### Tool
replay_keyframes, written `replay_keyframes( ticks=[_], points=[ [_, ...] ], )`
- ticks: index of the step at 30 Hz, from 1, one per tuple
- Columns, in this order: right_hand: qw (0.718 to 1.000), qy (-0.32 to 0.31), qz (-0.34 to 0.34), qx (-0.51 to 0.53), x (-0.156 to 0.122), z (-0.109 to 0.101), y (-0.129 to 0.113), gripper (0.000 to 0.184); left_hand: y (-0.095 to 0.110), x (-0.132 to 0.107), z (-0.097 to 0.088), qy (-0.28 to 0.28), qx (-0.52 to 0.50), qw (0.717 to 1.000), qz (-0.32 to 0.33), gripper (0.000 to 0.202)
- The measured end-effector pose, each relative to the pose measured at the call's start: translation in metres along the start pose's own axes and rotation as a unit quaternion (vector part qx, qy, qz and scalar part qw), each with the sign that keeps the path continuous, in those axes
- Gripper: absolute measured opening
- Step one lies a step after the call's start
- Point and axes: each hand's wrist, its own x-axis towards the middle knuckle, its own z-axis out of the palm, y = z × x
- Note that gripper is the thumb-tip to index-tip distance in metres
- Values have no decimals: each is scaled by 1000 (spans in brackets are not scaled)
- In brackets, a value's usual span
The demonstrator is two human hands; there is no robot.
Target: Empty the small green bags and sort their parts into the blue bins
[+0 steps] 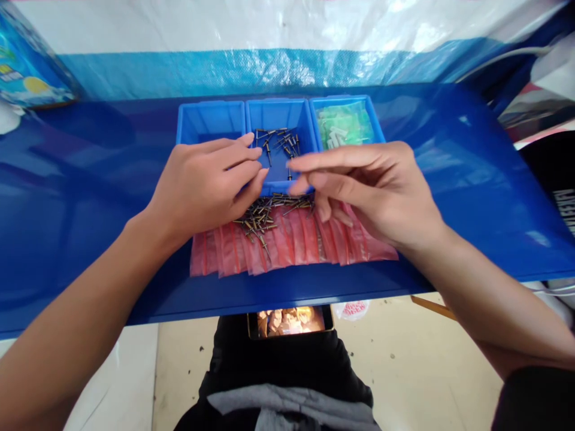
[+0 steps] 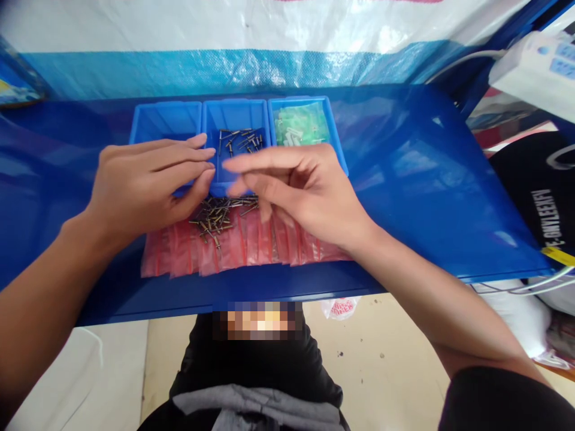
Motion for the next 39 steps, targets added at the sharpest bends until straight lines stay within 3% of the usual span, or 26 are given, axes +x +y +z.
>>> replay_keyframes(
  ticks=[2,4,5,7,9,10,12,16,19,24,27,29,32,35,37,39],
  points=[
    [998,12,-59,-15,0,2,1,34,0,0,0,-16,-2,1000,-7,13],
    [982,-5,-133,-134,-2,4,3,33,0,-1,-1,-23,-1,1000,-5,14],
    [958,-17,-176,-227,-3,4,6,30,0,-1,-1,-21,1,1000,-1,13],
    [871,-51,-247,-421,-5,5,12,27,0,-1,-1,-12,4,1000,3,11],
    [783,-92,-292,-541,-7,5,21,26,0,-2,0,-5,4,1000,0,10],
    [759,-110,-297,-569,-7,6,24,27,0,-2,1,-5,1,1000,-3,11],
    [739,-131,-295,-591,-6,6,29,29,0,-1,1,-5,-1,1000,-8,12],
    [726,-134,-300,-604,-5,6,29,28,0,-1,0,-26,15,1000,-5,18],
    [741,-115,-311,-584,-5,6,26,22,0,-1,-2,-63,12,998,-18,23],
    [856,-45,-266,-440,-4,7,16,18,-1,-3,-2,-76,-5,996,-39,22],
    [895,-26,-222,-386,-4,7,10,12,0,-3,-2,-41,4,999,-20,19],
    [926,-31,-179,-332,-4,6,7,9,0,-2,-2,-17,14,1000,-8,17],
    [975,-91,-88,-182,-4,5,6,31,1,0,-1,-15,18,1000,-6,14],
    [991,-113,-17,-64,-3,5,5,28,2,0,0,-2,15,1000,-4,13],
    [998,-50,-11,-37,-2,5,4,19,2,0,0,-9,10,1000,-9,15],
    [999,15,-29,-29,-1,6,2,28,2,-1,0,-26,3,1000,-16,18]
  ],
)
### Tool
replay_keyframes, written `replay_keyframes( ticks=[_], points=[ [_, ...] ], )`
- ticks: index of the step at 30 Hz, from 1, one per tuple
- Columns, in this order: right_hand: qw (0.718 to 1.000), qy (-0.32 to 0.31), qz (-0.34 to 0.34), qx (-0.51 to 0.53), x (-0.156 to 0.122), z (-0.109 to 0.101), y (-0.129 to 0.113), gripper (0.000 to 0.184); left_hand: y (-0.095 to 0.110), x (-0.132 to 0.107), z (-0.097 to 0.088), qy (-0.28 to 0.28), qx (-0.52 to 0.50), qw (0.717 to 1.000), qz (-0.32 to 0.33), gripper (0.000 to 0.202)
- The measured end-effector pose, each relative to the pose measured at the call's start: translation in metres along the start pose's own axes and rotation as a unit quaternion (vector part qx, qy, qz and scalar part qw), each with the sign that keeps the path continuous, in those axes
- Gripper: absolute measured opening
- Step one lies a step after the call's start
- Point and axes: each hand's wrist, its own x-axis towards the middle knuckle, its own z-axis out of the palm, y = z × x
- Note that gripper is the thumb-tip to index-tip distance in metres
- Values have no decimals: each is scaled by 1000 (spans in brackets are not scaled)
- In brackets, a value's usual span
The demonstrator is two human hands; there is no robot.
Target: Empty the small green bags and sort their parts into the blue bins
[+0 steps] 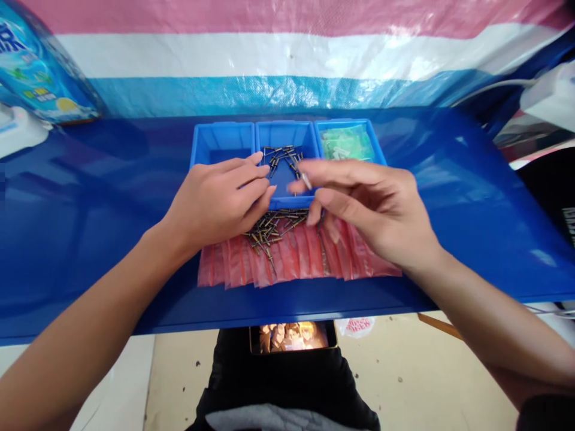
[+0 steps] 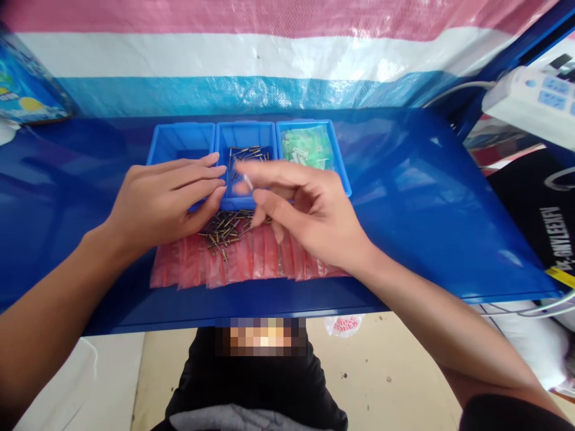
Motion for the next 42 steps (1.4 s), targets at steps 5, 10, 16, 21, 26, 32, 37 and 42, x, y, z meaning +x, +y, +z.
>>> replay_keyframes(
  ticks=[5,10,16,21,26,32,37,42],
  points=[
    [969,8,-139,-206,-3,0,-2,30,0,1,-1,-3,-7,1000,6,17],
    [784,-152,-293,-526,-6,-1,11,27,1,3,-1,29,3,999,26,14],
    [750,-176,-310,-557,-3,-1,20,32,1,1,-1,-9,-24,1000,-6,18],
    [789,-113,-328,-506,-4,1,19,19,2,3,-1,9,-2,1000,4,19],
    [954,-46,-164,-246,-1,2,10,15,0,2,-1,6,-18,1000,6,15],
    [977,115,-142,-110,1,2,-2,17,1,2,-2,9,4,1000,8,18],
    [890,-21,-274,-363,-3,0,5,25,0,2,-1,-3,3,1000,-3,19],
    [752,-180,-336,-538,-2,-1,22,34,-1,1,0,25,12,999,20,16]
  ],
)
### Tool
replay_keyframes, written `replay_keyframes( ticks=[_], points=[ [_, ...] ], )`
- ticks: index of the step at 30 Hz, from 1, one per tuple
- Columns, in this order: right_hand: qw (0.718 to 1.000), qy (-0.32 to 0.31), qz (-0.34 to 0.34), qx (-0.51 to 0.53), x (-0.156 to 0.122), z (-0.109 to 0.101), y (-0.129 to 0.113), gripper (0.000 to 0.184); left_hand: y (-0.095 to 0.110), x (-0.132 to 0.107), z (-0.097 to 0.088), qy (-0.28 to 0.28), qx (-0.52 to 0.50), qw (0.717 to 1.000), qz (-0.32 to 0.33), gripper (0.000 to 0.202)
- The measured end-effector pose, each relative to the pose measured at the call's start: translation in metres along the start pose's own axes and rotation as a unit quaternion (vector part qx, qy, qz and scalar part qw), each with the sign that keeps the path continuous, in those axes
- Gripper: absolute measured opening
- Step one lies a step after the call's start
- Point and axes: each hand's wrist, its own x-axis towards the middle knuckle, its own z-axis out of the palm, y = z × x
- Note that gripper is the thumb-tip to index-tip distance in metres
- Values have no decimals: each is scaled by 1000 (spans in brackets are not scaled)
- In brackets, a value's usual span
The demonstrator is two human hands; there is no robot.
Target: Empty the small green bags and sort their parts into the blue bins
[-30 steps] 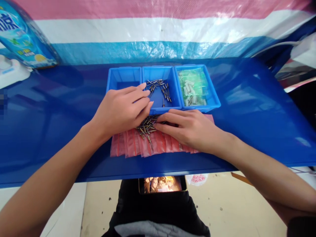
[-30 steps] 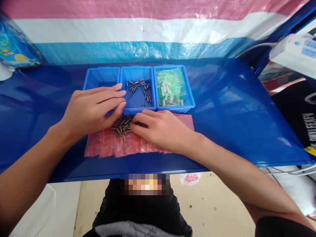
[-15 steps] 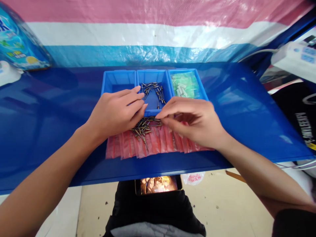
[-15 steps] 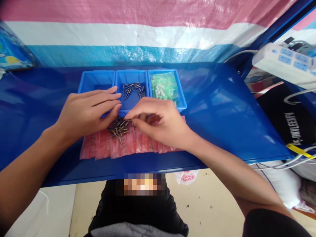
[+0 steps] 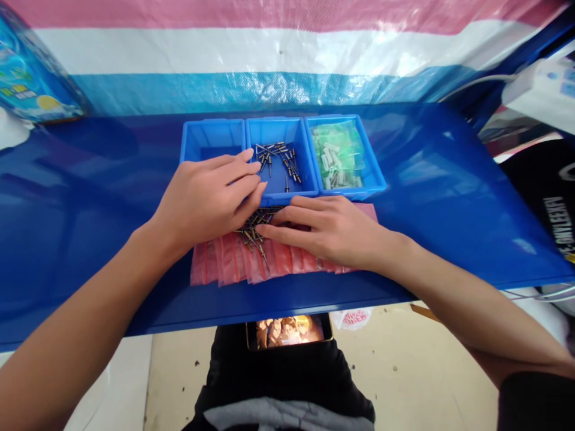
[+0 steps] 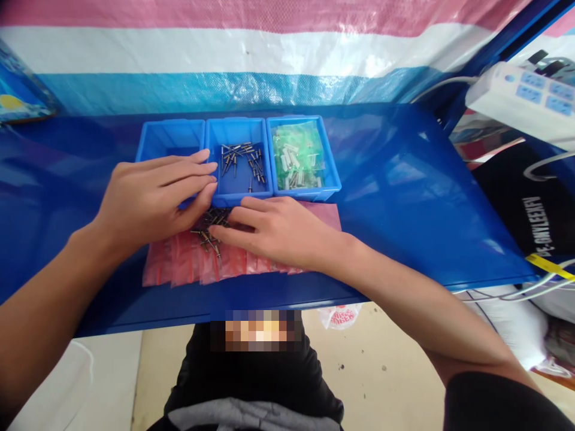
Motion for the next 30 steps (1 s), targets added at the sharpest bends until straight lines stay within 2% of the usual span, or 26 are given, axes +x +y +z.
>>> replay_keyframes(
  ticks=[6,8,10,12,14,17,18,20,22,24,27,29,30],
  points=[
    [1000,-14,24,6,-2,3,3,25,2,2,1,12,10,1000,0,14],
    [998,13,48,38,-1,1,1,22,2,2,0,9,12,1000,-1,14],
    [984,56,99,133,2,-5,-2,17,2,2,-1,3,13,1000,-1,14],
    [946,103,169,255,5,-13,-3,11,2,2,-2,-8,11,1000,-6,14],
    [895,122,234,359,7,-21,-2,6,2,1,-2,-15,11,1000,-10,14],
    [824,78,286,482,8,-26,2,3,0,1,-2,-6,9,1000,1,13],
    [806,75,297,506,7,-26,4,4,-1,0,-1,1,4,1000,6,13],
    [790,127,318,508,8,-24,5,1,-2,0,0,-2,-15,1000,2,13],
    [801,201,326,460,8,-21,5,7,-2,-1,0,-14,-25,1000,-12,14],
    [831,224,314,400,8,-19,3,13,-1,-1,0,-32,-16,999,-26,17],
    [903,167,257,302,5,-15,1,15,0,-2,0,-42,8,999,-30,21],
    [965,83,174,179,0,-11,0,19,0,-3,0,-37,9,999,-23,22],
    [984,41,128,116,-2,-8,0,22,-1,-3,1,-29,6,999,-16,22]
  ],
)
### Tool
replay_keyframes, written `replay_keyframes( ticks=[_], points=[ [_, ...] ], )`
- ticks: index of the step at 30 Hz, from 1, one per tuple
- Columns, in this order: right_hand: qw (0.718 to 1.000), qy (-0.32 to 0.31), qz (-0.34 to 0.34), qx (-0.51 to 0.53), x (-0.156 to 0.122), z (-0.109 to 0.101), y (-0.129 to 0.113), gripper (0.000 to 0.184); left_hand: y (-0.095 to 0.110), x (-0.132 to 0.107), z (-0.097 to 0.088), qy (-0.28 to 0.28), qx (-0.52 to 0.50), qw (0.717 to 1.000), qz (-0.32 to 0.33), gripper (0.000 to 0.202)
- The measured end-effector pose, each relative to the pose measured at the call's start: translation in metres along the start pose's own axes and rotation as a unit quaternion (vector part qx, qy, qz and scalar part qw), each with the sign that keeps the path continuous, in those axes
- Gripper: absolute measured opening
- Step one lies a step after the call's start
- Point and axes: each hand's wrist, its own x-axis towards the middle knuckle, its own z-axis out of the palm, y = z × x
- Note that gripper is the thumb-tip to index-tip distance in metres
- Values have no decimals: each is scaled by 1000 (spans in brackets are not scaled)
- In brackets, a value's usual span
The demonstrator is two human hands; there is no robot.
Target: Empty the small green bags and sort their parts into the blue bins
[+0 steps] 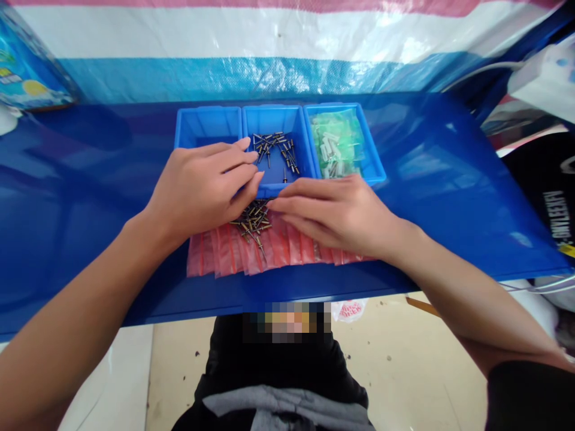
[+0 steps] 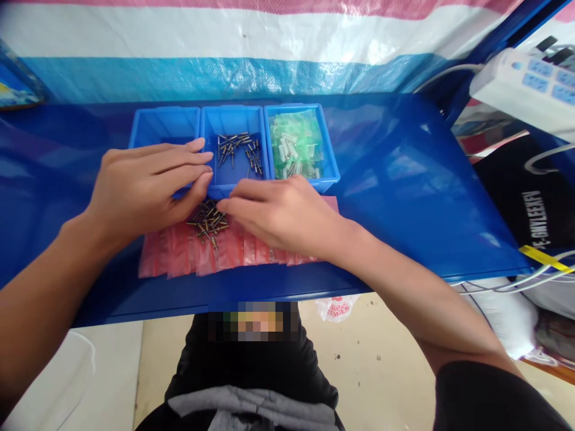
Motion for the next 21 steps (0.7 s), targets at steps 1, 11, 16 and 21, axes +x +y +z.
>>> replay_keyframes(
  ticks=[1,11,16,21],
  points=[
    [997,-35,-35,-59,-2,3,1,25,0,0,0,7,0,1000,5,21],
    [975,-61,-77,-198,-1,1,0,24,0,6,-1,44,3,999,31,15],
    [971,-67,-97,-209,-2,-3,1,25,0,5,0,39,0,999,25,10],
    [995,28,-36,-94,-1,-5,0,16,0,3,-1,23,8,999,23,13]
  ],
)
